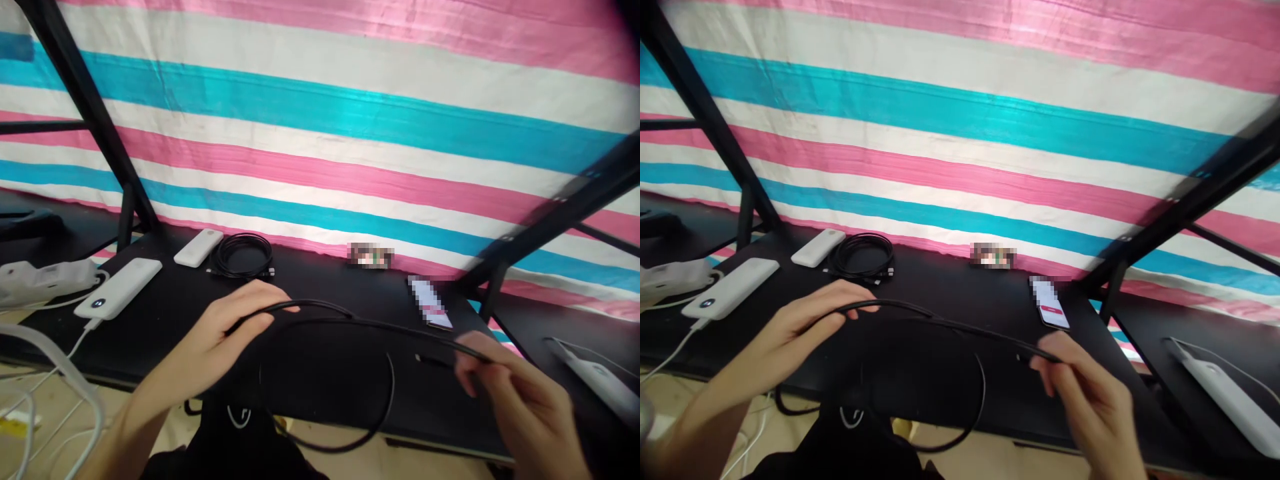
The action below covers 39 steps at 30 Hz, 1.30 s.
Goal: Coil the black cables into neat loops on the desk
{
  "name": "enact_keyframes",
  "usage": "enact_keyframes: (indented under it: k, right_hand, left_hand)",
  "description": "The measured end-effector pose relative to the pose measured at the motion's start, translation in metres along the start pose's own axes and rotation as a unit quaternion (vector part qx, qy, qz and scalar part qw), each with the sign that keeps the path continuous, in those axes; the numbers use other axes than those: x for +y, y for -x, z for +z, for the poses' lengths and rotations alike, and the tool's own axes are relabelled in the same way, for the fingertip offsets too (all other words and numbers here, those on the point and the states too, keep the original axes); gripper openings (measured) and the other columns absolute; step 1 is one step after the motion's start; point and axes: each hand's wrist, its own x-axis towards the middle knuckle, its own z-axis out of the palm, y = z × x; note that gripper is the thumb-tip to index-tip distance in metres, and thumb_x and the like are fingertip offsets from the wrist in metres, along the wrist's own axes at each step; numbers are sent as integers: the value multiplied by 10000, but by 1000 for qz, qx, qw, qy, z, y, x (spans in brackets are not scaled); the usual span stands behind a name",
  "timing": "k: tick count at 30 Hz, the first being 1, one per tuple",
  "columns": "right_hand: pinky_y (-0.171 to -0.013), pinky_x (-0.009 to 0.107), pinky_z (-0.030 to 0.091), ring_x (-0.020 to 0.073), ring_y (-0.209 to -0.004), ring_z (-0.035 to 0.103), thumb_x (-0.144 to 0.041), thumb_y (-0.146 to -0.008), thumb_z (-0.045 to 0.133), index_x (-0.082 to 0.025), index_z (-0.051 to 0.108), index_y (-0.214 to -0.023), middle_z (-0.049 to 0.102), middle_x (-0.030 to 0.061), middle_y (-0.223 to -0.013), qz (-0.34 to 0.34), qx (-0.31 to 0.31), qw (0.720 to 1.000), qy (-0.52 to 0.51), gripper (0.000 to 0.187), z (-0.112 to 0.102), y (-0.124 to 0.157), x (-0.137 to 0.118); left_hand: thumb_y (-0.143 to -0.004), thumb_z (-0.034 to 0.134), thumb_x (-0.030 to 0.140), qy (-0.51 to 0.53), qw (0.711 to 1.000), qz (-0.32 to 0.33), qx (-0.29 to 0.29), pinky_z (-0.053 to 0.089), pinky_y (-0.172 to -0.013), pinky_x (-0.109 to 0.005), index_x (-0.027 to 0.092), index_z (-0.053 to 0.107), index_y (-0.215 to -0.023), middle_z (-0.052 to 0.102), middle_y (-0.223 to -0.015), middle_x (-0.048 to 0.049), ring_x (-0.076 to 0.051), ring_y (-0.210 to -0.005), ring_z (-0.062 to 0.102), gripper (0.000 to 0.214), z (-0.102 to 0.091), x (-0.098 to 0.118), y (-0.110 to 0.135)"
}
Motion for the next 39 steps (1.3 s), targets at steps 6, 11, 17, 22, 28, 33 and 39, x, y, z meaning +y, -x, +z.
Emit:
enact_keyframes:
  k: [6,11,17,22,28,33,39]
  right_hand:
    - [-803,339,462,234,-1017,570,-283,-936,477,-246,593,-778,642,69,-1001,-56,-96,991,-80,200,54,-17,-35]
    - [-810,374,502,229,-1005,620,-347,-963,422,-282,575,-974,646,54,-1099,45,-80,974,-206,167,81,-9,-36]
    - [-431,230,380,102,-435,457,-351,-825,651,-253,645,-1102,533,-35,-562,146,-167,947,-233,294,87,-8,-29]
    - [-367,190,146,49,-401,190,-338,-741,719,-224,748,-863,307,-71,-459,218,-70,929,-291,169,88,-17,-11]
    - [-355,176,61,62,-429,73,-276,-684,737,-231,737,-804,153,-100,-481,250,58,879,-402,127,99,-27,-5]
    - [-311,147,111,79,-433,35,-306,-768,692,-221,705,-821,98,-101,-531,236,120,859,-438,101,99,-36,-2]
    - [-331,144,199,56,-392,144,-340,-789,677,-213,663,-849,160,-106,-517,260,75,853,-446,141,108,-42,21]
  left_hand:
    - [-919,460,341,102,993,-61,-15,488,-660,-251,252,679,-1061,681,-686,-3,-142,-615,612,276,33,3,-15]
    - [-904,471,425,216,967,-122,-60,201,-351,-211,202,673,-1018,334,-388,83,-62,-321,264,322,38,-2,-21]
    - [-881,505,442,262,953,-133,-71,145,-355,-219,194,675,-996,384,-455,63,-60,-367,247,321,39,-15,-30]
    - [-795,654,345,210,959,-166,-93,269,-430,-194,239,622,-1029,427,-527,85,-49,-415,329,259,45,-37,-22]
    - [-846,569,363,159,967,-196,-27,356,-512,-218,196,593,-897,462,-496,72,-89,-468,452,177,52,-59,-10]
    - [-823,601,364,154,966,-206,-2,402,-503,-218,186,590,-888,509,-515,62,-100,-466,507,190,47,-62,-4]
    - [-889,471,506,275,922,-263,72,323,-339,-172,197,536,-908,303,-339,126,-93,-268,425,316,36,-66,12]
